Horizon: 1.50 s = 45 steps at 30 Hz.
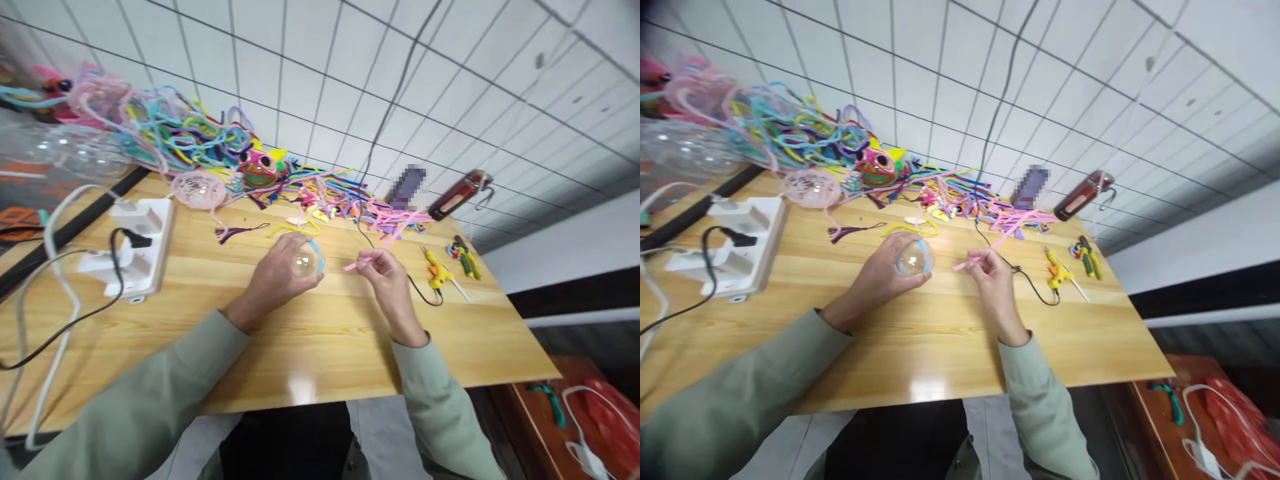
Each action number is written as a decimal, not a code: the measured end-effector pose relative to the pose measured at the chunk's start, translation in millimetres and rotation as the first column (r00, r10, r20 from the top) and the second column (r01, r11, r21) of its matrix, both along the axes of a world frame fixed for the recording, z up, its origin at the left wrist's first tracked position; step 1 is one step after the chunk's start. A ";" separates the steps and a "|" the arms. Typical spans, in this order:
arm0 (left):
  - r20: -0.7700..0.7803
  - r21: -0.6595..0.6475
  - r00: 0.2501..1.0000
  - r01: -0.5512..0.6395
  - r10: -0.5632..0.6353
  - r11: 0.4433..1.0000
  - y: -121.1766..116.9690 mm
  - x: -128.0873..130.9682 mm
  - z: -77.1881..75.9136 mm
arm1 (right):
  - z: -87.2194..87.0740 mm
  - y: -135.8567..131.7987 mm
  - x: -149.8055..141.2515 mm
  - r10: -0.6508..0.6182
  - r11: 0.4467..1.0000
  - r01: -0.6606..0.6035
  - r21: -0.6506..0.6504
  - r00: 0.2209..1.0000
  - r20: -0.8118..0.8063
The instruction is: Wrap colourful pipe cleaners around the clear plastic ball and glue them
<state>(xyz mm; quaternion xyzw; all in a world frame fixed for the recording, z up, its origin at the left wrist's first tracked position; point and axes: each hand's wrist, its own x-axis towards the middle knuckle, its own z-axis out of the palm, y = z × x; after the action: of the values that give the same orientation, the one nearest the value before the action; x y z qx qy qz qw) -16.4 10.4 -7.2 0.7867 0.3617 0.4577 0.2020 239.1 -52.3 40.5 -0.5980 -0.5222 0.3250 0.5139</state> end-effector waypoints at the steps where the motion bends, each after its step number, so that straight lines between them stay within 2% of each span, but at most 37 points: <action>1: 0.008 -0.001 1.000 -0.015 0.015 1.000 0.5 -0.5 0.0 | -5.1 0.4 -3.7 -0.034 0.999 0.034 0.001 0.999 -0.028; 6: 0.049 -0.002 0.994 -0.097 0.097 0.995 1.6 -1.8 4.7 | -28.7 -1.6 -17.1 -0.122 0.992 0.115 -0.049 0.977 -0.175; 9: 0.043 0.003 0.993 -0.108 0.108 0.994 1.1 -1.9 6.7 | -32.3 -7.2 -18.5 -0.159 0.987 0.151 -0.049 0.958 -0.239; 12: 0.025 0.006 0.999 -0.046 0.046 0.999 1.2 -1.2 5.1 | -23.6 -11.3 -15.3 -0.178 0.983 0.183 0.002 0.960 -0.215; 15: 0.030 -0.007 0.998 0.054 -0.054 0.999 1.0 0.2 3.1 | -7.4 -13.1 -12.1 -0.168 0.978 0.187 0.093 0.969 -0.180; 19: 0.074 -0.093 0.985 0.159 -0.153 0.983 -0.9 0.3 7.3 | 14.4 -12.3 -12.1 -0.056 0.984 0.068 0.165 0.996 -0.075; 22: 0.131 -0.204 0.967 0.241 -0.217 0.949 -3.7 -1.9 14.7 | 26.9 -9.4 -16.4 0.061 0.984 -0.054 0.170 0.998 -0.035; 26: 0.227 -0.381 0.941 0.324 -0.252 0.866 -7.5 -3.6 21.5 | 37.1 -5.1 -23.5 0.155 0.973 -0.147 0.178 0.987 -0.036; 29: 0.276 -0.469 0.925 0.367 -0.261 0.804 -8.8 -3.1 22.3 | 39.4 -3.0 -25.3 0.189 0.967 -0.178 0.182 0.981 -0.043; 31: 0.279 -0.489 0.922 0.378 -0.270 0.786 -9.2 -2.6 22.1 | 38.9 -2.4 -24.7 0.195 0.968 -0.184 0.170 0.979 -0.052; 40: 0.241 -0.444 0.920 0.388 -0.309 0.808 -9.9 -0.6 23.3 | 31.0 -2.9 -23.6 0.206 0.970 -0.202 0.136 0.978 -0.019; 45: 0.237 -0.483 0.923 0.383 -0.304 0.787 -10.0 0.4 24.6 | 29.4 -2.1 -24.1 0.225 0.967 -0.217 0.135 0.973 -0.048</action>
<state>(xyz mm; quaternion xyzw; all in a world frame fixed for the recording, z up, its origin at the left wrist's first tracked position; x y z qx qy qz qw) -16.0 0.4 17.3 0.7193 0.3064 0.3545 0.5129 215.0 -54.3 69.9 -0.4912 -0.5891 0.3643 0.5282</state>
